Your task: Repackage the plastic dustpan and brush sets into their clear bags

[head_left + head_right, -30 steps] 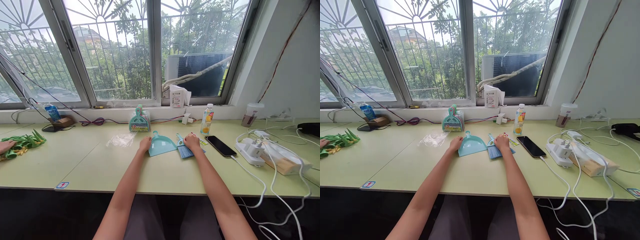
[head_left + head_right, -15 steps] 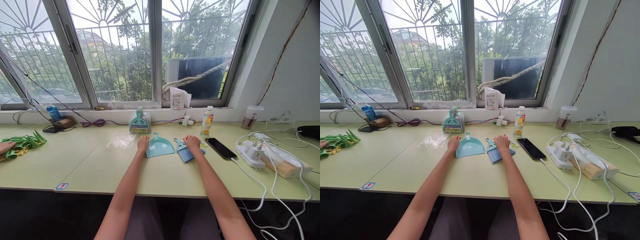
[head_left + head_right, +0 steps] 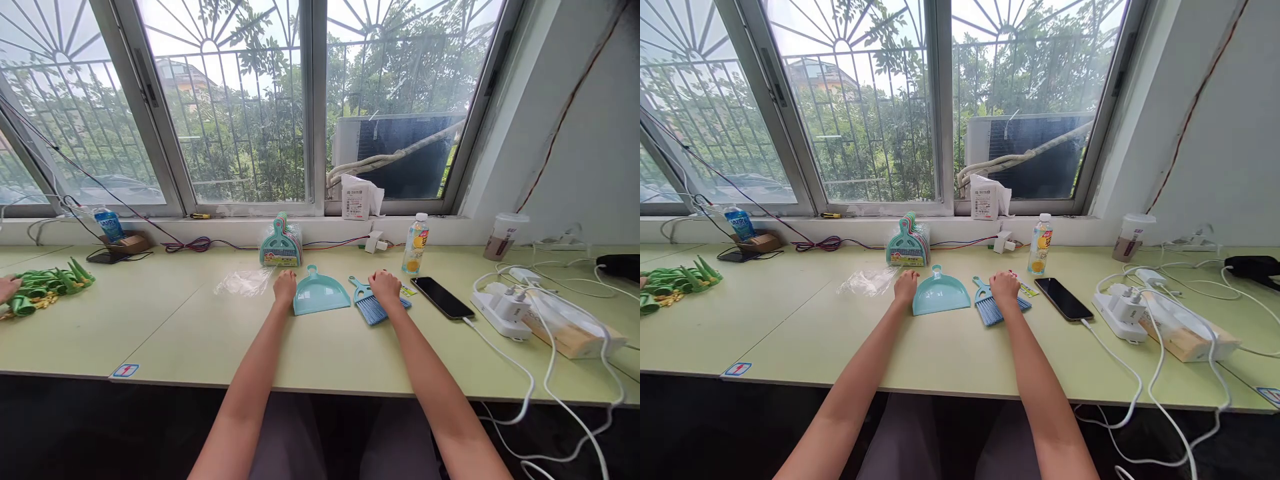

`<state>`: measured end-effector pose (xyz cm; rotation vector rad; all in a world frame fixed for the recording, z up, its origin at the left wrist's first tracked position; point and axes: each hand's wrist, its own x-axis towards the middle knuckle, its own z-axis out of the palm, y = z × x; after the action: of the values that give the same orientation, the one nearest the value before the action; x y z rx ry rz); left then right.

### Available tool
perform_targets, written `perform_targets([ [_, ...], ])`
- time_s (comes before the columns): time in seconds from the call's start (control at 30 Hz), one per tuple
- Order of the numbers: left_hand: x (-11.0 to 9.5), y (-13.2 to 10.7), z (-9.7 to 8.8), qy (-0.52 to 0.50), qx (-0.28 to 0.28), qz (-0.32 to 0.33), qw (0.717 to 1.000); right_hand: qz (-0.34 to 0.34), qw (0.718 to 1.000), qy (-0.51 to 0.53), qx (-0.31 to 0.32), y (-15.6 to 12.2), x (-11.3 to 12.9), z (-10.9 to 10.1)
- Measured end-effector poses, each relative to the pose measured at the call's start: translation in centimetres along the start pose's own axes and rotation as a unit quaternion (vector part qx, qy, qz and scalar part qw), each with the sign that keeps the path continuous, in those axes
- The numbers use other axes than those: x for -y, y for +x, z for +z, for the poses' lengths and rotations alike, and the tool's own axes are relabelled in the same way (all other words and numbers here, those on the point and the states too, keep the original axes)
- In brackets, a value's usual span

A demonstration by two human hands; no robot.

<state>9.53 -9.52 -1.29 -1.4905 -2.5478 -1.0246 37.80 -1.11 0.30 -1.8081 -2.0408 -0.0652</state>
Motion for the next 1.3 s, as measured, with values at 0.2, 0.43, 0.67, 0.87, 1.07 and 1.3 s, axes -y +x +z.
perform_targets([
  [0.2,0.2,0.0,0.2,0.000,0.000,0.000,1.000,0.016,1.000,0.012,0.003,0.4,-0.4,-0.6],
  [0.43,0.0,0.0,0.0,0.008,-0.006,0.012,1.000,-0.042,0.998,-0.015,0.038,-0.2,0.7,-1.0],
  [0.67,-0.7,-0.7,-0.1,0.022,0.047,0.103,0.993,-0.038,0.991,-0.081,0.096,-0.2,0.6,-0.2],
  [0.87,-0.7,-0.8,-0.2,0.047,0.044,0.090,0.994,-0.032,0.990,-0.014,0.134,-0.3,0.9,0.2],
  [1.07,-0.1,-0.4,-0.1,0.059,0.018,0.063,0.996,-0.053,0.987,0.021,0.147,-0.7,1.5,0.4],
  [1.3,0.3,-0.2,0.0,0.058,0.002,0.026,0.998,-0.059,0.980,0.039,0.186,-0.4,1.1,0.0],
])
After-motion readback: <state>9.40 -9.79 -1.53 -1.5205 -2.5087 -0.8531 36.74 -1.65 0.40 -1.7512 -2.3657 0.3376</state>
